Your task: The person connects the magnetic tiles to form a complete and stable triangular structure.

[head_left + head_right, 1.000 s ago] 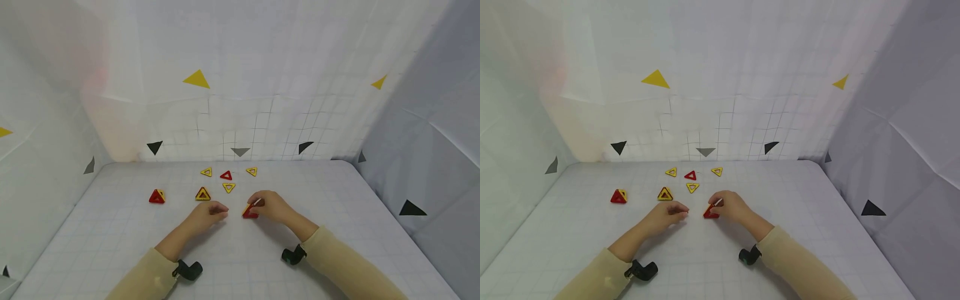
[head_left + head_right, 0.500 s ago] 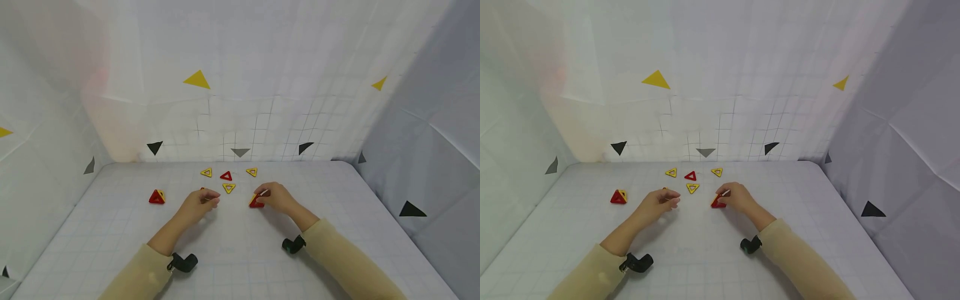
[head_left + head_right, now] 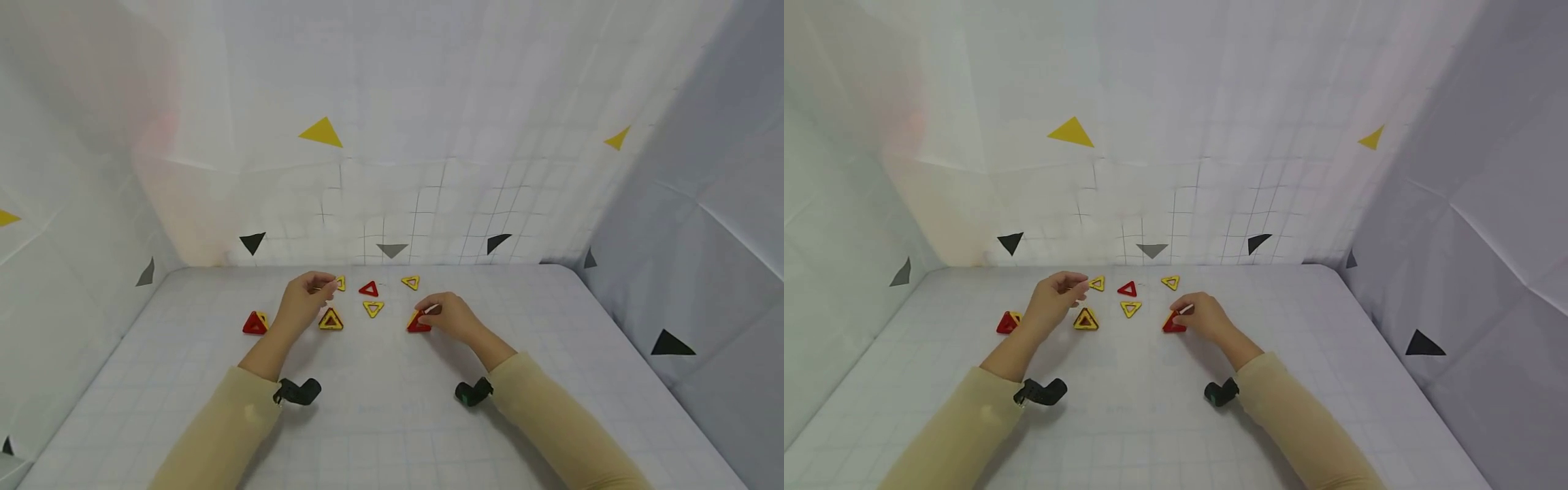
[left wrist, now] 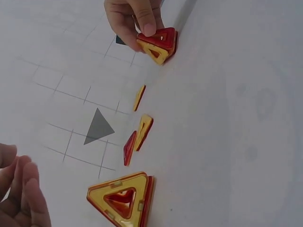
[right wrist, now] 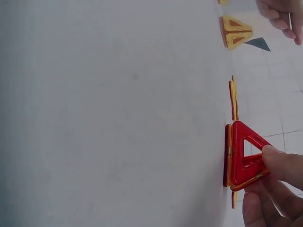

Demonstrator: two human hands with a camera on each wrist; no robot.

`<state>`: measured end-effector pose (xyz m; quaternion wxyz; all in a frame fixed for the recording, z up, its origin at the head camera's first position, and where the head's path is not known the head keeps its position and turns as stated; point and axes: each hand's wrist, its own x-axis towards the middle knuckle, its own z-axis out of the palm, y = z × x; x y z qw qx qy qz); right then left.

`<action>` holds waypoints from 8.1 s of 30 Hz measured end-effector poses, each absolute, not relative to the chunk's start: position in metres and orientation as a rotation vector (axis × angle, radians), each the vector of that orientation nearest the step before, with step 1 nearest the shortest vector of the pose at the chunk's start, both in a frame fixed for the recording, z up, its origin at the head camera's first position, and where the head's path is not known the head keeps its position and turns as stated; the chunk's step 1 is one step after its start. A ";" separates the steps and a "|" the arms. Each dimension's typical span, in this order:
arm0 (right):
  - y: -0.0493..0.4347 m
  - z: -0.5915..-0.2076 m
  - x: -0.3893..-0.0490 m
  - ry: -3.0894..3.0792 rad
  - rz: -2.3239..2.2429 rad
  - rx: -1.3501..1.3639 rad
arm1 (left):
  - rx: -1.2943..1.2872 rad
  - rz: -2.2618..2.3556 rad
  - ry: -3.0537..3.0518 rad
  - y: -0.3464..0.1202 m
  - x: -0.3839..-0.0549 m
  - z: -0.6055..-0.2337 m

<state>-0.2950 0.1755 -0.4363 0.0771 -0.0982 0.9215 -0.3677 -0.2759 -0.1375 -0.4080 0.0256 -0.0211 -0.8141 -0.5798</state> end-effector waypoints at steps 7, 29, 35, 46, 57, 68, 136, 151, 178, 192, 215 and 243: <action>0.177 -0.439 -0.300 2.751 -1.149 -0.298 | 0.092 -1.763 -2.568 -0.143 -0.305 -0.419; 0.174 -0.443 -0.301 2.689 -1.220 -0.309 | 0.299 -1.672 -2.809 -0.136 -0.356 -0.454; 0.175 -0.441 -0.298 2.700 -1.234 -0.280 | 0.453 -1.591 -2.858 -0.130 -0.359 -0.455; 0.167 -0.427 -0.287 2.748 -1.279 -0.337 | 0.397 -1.313 -2.950 -0.127 -0.360 -0.457; 0.137 -0.419 -0.280 2.695 -1.382 -0.404 | 0.310 -1.604 -2.935 -0.145 -0.347 -0.446; 0.097 -0.427 -0.286 2.727 -1.284 -0.394 | 0.256 -1.576 -2.851 -0.152 -0.331 -0.432; 0.078 -0.438 -0.270 2.653 -0.716 -0.461 | -0.492 -1.432 -3.137 -0.150 -0.204 -0.450; 0.108 -0.438 -0.239 2.613 -0.680 -0.572 | -0.584 -1.291 -3.166 -0.129 -0.192 -0.448; 0.120 -0.437 -0.218 2.522 -0.780 -0.667 | -0.695 -1.026 -3.110 -0.097 -0.190 -0.450; 0.119 -0.434 -0.218 2.525 -0.774 -0.705 | -0.736 -1.033 -3.093 -0.093 -0.191 -0.448; 0.119 -0.434 -0.218 2.514 -0.768 -0.715 | -0.758 -1.053 -3.088 -0.090 -0.191 -0.450; 0.129 -0.432 -0.226 2.495 -0.775 -0.762 | -0.646 -1.064 -3.103 -0.087 -0.184 -0.448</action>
